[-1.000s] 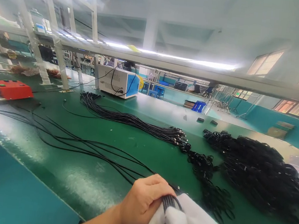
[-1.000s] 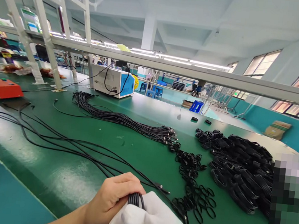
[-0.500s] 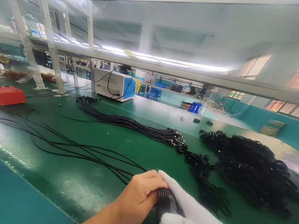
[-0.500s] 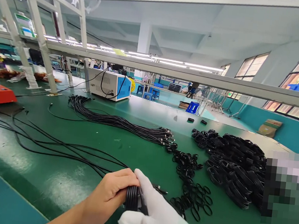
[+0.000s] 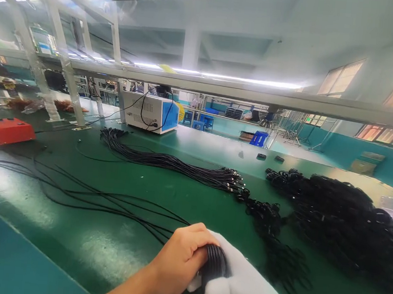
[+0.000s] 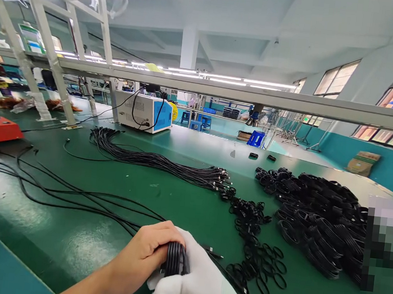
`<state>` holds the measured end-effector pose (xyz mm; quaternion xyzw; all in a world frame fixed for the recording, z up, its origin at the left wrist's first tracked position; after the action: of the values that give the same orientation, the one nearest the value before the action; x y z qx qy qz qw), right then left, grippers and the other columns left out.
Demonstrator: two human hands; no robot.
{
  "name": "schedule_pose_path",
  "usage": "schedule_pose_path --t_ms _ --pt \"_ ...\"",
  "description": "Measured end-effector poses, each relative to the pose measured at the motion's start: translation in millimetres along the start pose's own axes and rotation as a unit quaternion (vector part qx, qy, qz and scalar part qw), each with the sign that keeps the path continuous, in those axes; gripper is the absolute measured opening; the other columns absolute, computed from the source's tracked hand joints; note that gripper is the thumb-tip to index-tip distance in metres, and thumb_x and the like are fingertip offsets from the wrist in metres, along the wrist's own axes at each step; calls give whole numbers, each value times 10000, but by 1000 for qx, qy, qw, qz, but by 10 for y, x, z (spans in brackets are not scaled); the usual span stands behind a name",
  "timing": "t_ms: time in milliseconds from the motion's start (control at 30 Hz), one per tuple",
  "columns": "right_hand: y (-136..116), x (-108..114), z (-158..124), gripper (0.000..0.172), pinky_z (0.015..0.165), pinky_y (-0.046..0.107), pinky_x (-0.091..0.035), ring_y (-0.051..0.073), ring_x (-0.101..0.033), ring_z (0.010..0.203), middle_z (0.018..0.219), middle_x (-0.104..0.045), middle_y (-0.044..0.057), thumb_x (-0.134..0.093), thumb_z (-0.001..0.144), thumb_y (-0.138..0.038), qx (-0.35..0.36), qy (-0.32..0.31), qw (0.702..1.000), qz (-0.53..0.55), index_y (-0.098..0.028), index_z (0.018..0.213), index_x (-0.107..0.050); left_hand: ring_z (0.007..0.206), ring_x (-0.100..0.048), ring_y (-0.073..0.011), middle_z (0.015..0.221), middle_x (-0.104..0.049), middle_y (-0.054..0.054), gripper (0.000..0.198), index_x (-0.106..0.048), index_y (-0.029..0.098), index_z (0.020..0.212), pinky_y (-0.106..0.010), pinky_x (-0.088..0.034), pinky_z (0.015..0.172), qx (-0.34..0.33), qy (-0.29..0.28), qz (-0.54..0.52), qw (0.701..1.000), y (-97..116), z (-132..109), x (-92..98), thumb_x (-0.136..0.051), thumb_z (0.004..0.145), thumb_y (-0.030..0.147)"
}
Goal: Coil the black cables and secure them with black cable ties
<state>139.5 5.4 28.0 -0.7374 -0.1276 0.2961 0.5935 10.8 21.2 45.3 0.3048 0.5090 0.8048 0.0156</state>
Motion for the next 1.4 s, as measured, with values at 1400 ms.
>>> schedule_pose_path --t_ms 1400 --pt "386 161 169 199 382 181 -480 100 -543 543 718 -545 36 -694 658 -220 -6 6 989 151 -93 763 -585 566 -511 -110 593 -584 37 107 -540 198 649 -204 -365 526 160 28 115 980 -289 154 -59 -468 691 130"
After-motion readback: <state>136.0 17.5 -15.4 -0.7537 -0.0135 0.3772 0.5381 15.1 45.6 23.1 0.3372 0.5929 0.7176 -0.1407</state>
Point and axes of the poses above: each hand's wrist, its own z-axis towards the middle knuckle, its own x-axis out of the back of the hand, y = z × x, the point moved 2 cm from there along z, towards the middle knuckle
